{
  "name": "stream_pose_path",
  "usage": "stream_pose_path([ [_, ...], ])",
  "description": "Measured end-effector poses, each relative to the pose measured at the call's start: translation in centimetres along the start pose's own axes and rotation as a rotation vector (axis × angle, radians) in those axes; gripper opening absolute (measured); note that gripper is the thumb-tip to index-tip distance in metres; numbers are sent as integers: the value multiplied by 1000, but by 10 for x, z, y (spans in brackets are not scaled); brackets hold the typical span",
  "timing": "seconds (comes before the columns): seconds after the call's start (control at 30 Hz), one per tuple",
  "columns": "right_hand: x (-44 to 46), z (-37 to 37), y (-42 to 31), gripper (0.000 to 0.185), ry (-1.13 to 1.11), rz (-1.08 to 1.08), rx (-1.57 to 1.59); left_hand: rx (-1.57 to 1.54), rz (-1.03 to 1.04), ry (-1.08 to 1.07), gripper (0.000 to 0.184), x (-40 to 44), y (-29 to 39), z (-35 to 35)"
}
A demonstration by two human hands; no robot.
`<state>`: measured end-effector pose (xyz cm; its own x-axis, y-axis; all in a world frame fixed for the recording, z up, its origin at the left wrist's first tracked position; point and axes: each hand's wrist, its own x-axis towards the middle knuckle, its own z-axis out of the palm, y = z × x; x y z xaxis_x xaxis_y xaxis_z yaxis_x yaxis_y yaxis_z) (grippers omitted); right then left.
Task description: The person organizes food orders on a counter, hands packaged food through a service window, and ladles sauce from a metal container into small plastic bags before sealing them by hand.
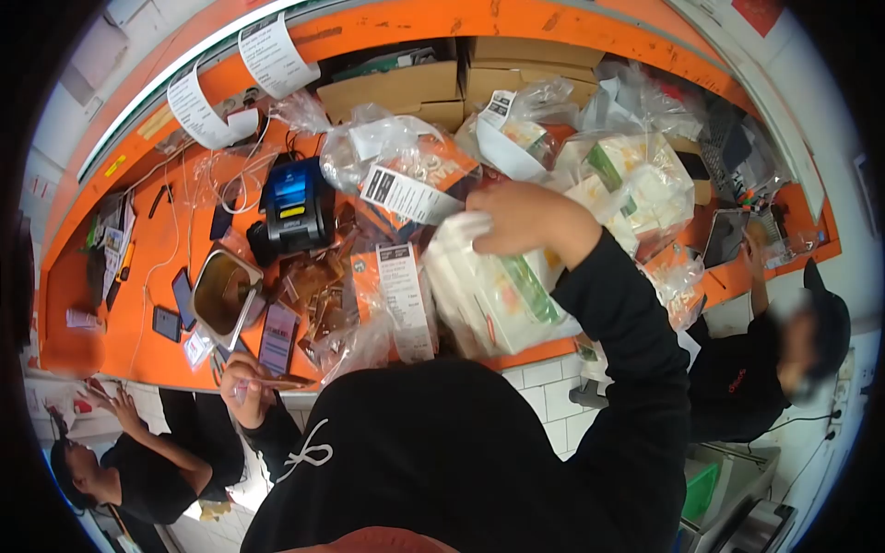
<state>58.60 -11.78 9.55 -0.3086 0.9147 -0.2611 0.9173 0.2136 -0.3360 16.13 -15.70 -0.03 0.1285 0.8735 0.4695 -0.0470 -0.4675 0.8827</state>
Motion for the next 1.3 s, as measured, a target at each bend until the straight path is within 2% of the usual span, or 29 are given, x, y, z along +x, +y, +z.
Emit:
stream_pose_path([
  [0.03, -4, 1, -3, 42, 23, -24, -29, -28, -41, 8, 30, 0, -2, -3],
  [0.07, -6, 3, -2, 42, 27, -16, -35, -16, 6, 2, 29, 2, -6, -6],
  [0.13, -8, 10, 1, 42, 47, -83, -17, -1, -122, 68, 29, 3, -4, -9],
  [0.33, -6, -4, -7, 46, 32, -111, -44, 10, -148, 93, 29, 21, -9, -7],
  [0.4, 0, -16, -10, 42, -164, -73, -65, 5, -155, 87, 29, 27, -11, -4],
  [0.43, 6, -18, -2, 42, -160, -70, -65, 18, -152, 75, 29, 31, -13, -3],
  [0.5, 21, -26, 21, 39, -320, -160, 268, 24, -143, 55, 29, 36, -18, -2],
  [0.53, 29, -33, 30, 39, -318, -156, 270, 32, -136, 39, 29, 38, -21, -1],
  [0.6, 45, -49, 52, 37, -485, 36, 570, 17, -171, 31, 29, 41, -26, 1],
  [0.67, 63, -53, 91, 35, -357, 89, 388, -13, -152, 21, 28, 46, -30, 6],
  [0.73, 81, -24, 155, 27, -221, 125, -19, -10, -167, -2, 29, 47, -34, 6],
  [0.77, 87, -13, 163, 27, -220, 126, -14, -6, -179, -23, 29, 48, -36, 5],
  [0.83, 93, -2, 170, 21, -514, 270, -274, -7, -162, -35, 30, 50, -39, 7],
  [0.87, 93, 1, 170, 21, -514, 271, -268, -11, -147, -42, 31, 50, -40, 7],
  [0.93, 91, 11, 163, 22, -403, 209, -114, -25, -165, -60, 31, 49, -44, 5],
  [1.07, 94, 14, 134, 21, -396, 190, -60, -45, -180, -76, 30, 53, -50, 11],
  [1.13, 94, 22, 120, 17, -247, -129, 271, -49, -159, -91, 30, 54, -51, 14],
  [1.3, 93, 29, 104, 18, -168, -261, 219, -20, -183, -128, 31, 55, -54, 13],
])
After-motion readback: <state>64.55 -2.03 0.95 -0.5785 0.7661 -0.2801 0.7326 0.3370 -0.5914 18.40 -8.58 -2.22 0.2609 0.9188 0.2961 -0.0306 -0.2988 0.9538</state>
